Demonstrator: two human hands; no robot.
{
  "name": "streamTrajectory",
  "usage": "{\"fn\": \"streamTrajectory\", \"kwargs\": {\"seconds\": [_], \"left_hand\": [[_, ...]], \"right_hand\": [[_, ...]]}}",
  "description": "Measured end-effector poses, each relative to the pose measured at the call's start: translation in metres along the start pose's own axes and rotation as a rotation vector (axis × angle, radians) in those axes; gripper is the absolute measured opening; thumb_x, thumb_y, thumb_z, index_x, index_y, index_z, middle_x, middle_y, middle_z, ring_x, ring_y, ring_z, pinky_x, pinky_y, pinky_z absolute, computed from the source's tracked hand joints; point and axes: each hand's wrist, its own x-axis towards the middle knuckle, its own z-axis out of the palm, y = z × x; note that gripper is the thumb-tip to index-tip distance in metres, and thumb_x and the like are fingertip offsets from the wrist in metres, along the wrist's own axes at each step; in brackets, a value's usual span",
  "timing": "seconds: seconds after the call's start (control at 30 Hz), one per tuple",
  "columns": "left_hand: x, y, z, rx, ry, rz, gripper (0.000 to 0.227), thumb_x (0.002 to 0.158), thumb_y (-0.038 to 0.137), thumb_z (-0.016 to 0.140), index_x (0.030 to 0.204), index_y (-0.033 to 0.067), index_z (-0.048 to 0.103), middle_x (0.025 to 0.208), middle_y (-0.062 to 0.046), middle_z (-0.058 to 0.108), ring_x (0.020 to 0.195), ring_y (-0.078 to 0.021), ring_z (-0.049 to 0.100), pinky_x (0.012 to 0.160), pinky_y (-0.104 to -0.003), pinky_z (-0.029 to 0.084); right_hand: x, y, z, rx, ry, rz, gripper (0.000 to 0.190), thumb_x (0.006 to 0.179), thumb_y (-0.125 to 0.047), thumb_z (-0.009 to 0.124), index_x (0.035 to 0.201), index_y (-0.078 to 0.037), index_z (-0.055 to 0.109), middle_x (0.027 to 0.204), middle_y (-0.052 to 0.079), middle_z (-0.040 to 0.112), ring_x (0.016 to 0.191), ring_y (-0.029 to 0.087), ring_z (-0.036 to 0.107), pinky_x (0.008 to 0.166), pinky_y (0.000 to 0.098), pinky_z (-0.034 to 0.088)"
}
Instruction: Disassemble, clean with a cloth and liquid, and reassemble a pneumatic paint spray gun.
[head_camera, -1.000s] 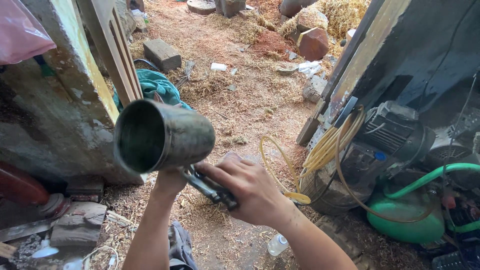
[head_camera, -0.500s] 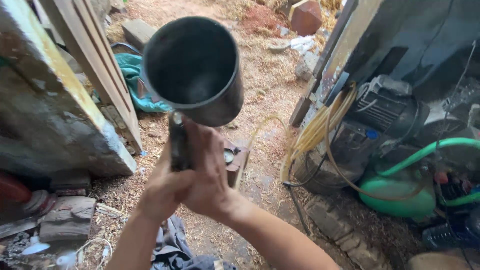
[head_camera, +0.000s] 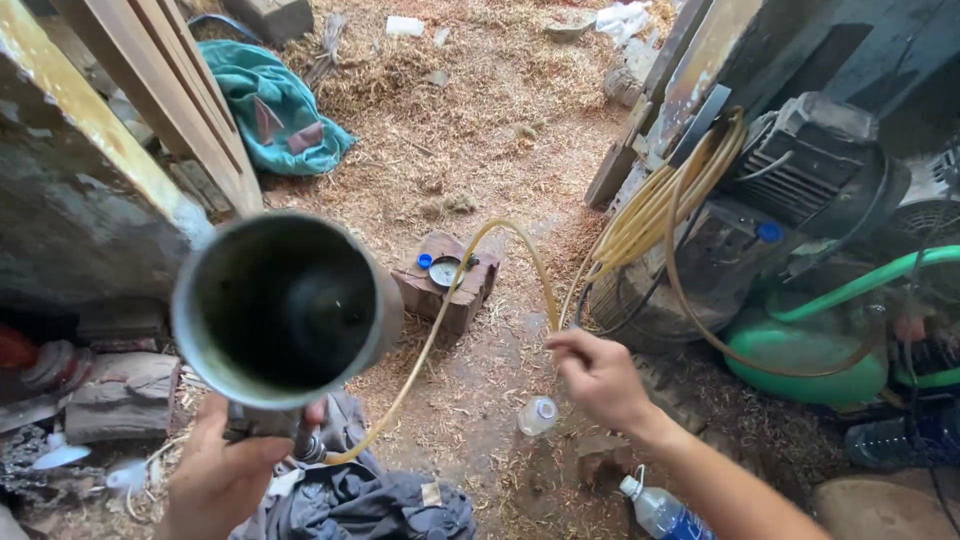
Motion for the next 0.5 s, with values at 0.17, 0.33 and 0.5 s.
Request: {"fn": "streamTrajectory", "kwargs": {"seconds": [0.17,0.33,0.5], "left_hand": [[0.016,-0.011,0.046,0.172,-0.201,-0.023,0.106,0.055,0.011,0.073,0.155,0.0078,0.036,0.130,-0.014,0.063,0.116,-0.0264,0.063,0.103,-0.043,0.048],[0.015,-0.051,0.046,0.515,-0.292,-0.201,0.113,0.051,0.012,0.067,0.161,0.0127,0.040,0.125,-0.014,0.061,0.108,-0.0258,0.057,0.100,-0.037,0.044],[0.013,-0.060,0.065,0.657,-0.358,-0.299,0.100,0.055,0.014,0.062,0.154,0.0121,0.045,0.137,-0.012,0.060,0.132,-0.0252,0.055,0.113,-0.034,0.033]], "right_hand": [[-0.047,0.230,0.045,-0.095,0.068,0.186,0.063,0.080,-0.005,0.066,0.142,-0.010,0.057,0.112,0.010,0.075,0.086,0.008,0.071,0.078,0.0276,0.058],[-0.043,0.191,0.090,-0.027,-0.011,0.488,0.109,0.065,-0.023,0.090,0.157,-0.022,0.031,0.142,0.008,0.054,0.083,0.026,0.067,0.077,0.0359,0.059],[-0.040,0.242,0.118,-0.114,0.127,0.057,0.111,0.060,-0.028,0.101,0.147,-0.009,0.036,0.140,0.021,0.053,0.124,0.038,0.058,0.102,0.0446,0.047]]}}
